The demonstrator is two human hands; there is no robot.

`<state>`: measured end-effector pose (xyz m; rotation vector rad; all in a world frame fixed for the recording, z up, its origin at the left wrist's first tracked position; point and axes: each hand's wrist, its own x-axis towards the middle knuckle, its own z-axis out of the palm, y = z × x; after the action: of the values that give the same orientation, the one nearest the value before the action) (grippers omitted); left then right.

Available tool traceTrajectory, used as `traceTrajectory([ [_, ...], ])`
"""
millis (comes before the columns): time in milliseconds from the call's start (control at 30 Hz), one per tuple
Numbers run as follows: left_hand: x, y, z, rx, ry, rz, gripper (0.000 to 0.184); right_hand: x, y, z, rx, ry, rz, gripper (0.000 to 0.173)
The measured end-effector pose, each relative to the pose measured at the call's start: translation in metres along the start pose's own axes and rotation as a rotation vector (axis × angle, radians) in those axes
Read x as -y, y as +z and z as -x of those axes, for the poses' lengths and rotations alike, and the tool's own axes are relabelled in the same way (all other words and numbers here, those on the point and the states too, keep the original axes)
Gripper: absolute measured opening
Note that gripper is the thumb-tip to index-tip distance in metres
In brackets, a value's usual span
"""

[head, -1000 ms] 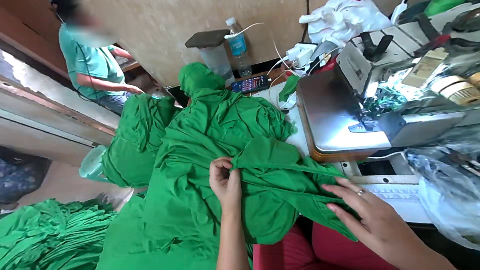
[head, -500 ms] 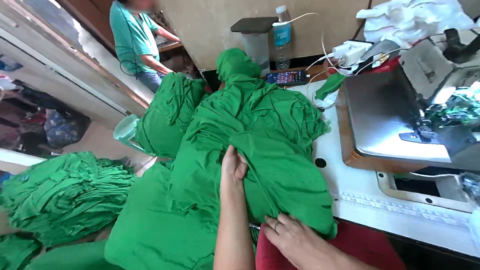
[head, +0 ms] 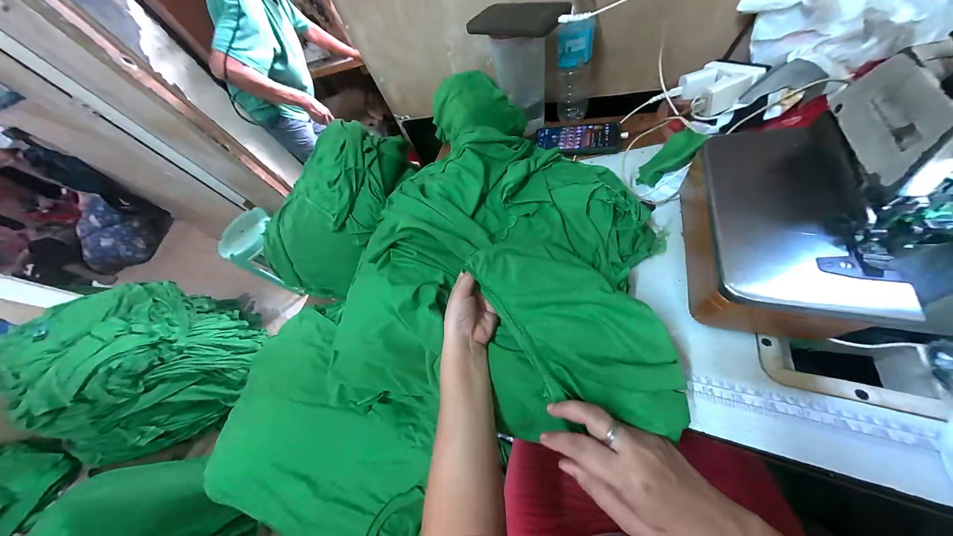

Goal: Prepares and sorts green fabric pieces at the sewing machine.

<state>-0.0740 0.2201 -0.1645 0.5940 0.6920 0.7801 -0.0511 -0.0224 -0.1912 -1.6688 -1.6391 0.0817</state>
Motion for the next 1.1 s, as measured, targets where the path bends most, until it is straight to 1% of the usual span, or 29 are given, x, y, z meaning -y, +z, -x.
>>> traceTrajectory([
  [200, 0.001, 0.001, 0.003, 0.021, 0.022, -0.015, 0.026, -0.011, -0.005, 0.005, -0.071, 0.038, 0.088, 0.025],
  [233, 0.001, 0.001, 0.003, 0.026, 0.022, -0.011, 0.026, -0.01, -0.008, 0.004, -0.066, 0.052, 0.088, 0.025],
  [333, 0.001, 0.001, 0.003, 0.035, 0.015, 0.002, 0.027, 0.0, -0.025, -0.002, 0.023, 0.148, 0.026, 0.026],
  [400, 0.002, 0.0, 0.004, 0.045, 0.023, -0.012, 0.028, -0.01, -0.014, 0.001, -0.064, 0.127, 0.118, 0.028],
  [433, 0.003, 0.0, 0.003, 0.048, 0.055, -0.061, 0.027, -0.014, -0.009, 0.002, -0.109, 0.132, 0.168, 0.031],
  [467, 0.006, -0.002, 0.001, 0.056, 0.128, -0.163, 0.025, -0.016, -0.009, 0.001, -0.135, 0.153, 0.198, 0.036],
  [500, 0.008, -0.005, -0.002, 0.074, 0.252, -0.316, 0.023, -0.019, -0.012, -0.001, -0.146, 0.176, 0.213, 0.038],
  [533, 0.008, -0.009, -0.006, 0.094, 0.414, -0.508, 0.025, -0.023, -0.017, -0.002, -0.158, 0.192, 0.203, 0.035],
  [567, 0.004, -0.013, -0.008, 0.121, 0.568, -0.7, 0.031, -0.029, -0.023, -0.002, -0.177, 0.201, 0.159, 0.032],
  [600, -0.005, -0.016, -0.01, 0.172, 0.708, -0.842, 0.03, -0.034, -0.031, -0.002, -0.195, 0.213, 0.073, 0.03],
  [633, -0.017, -0.019, -0.011, 0.281, 0.813, -0.933, 0.021, -0.039, -0.04, -0.003, -0.199, 0.236, -0.058, 0.03],
  [667, -0.029, -0.02, -0.01, 0.427, 0.865, -0.974, 0.016, -0.041, -0.05, -0.004, -0.196, 0.266, -0.196, 0.029],
  [700, -0.039, -0.018, -0.009, 0.58, 0.856, -0.988, 0.023, -0.04, -0.061, -0.006, -0.186, 0.306, -0.336, 0.028],
  [733, -0.048, -0.017, -0.009, 0.721, 0.787, -0.992, 0.031, -0.037, -0.071, -0.009, -0.184, 0.366, -0.481, 0.026],
  [767, -0.054, -0.014, -0.009, 0.832, 0.684, -0.994, 0.036, -0.037, -0.077, -0.011, -0.194, 0.427, -0.582, 0.023],
  [800, -0.057, -0.011, -0.009, 0.898, 0.573, -1.006, 0.037, -0.041, -0.079, -0.011, -0.208, 0.473, -0.653, 0.02],
  [833, -0.06, -0.007, -0.006, 0.9, 0.461, -1.048, 0.033, -0.049, -0.078, -0.01, -0.219, 0.501, -0.7, 0.018],
  [867, -0.062, -0.002, -0.002, 0.853, 0.361, -1.128, 0.027, -0.06, -0.074, -0.007, -0.227, 0.511, -0.724, 0.019],
  [900, -0.062, 0.0, -0.002, 0.851, 0.276, -1.197, 0.019, -0.068, -0.07, -0.005, -0.236, 0.534, -0.746, 0.021],
  [933, -0.061, -0.003, -0.007, 0.89, 0.21, -1.218, 0.017, -0.076, -0.068, -0.003, -0.243, 0.564, -0.764, 0.022],
  [967, -0.059, -0.009, -0.014, 0.942, 0.151, -1.2, 0.025, -0.082, -0.065, -0.001, -0.249, 0.585, -0.77, 0.023],
  [1000, -0.054, -0.013, -0.02, 0.974, 0.127, -1.18, 0.029, -0.088, -0.061, 0.001, -0.259, 0.591, -0.764, 0.022],
  [1033, -0.049, -0.017, -0.024, 0.988, 0.134, -1.159, 0.025, -0.092, -0.058, 0.004, -0.267, 0.581, -0.75, 0.021],
  [1100, -0.044, -0.02, -0.028, 0.952, 0.187, -1.161, 0.012, -0.096, -0.052, 0.007, -0.284, 0.539, -0.738, 0.018],
])
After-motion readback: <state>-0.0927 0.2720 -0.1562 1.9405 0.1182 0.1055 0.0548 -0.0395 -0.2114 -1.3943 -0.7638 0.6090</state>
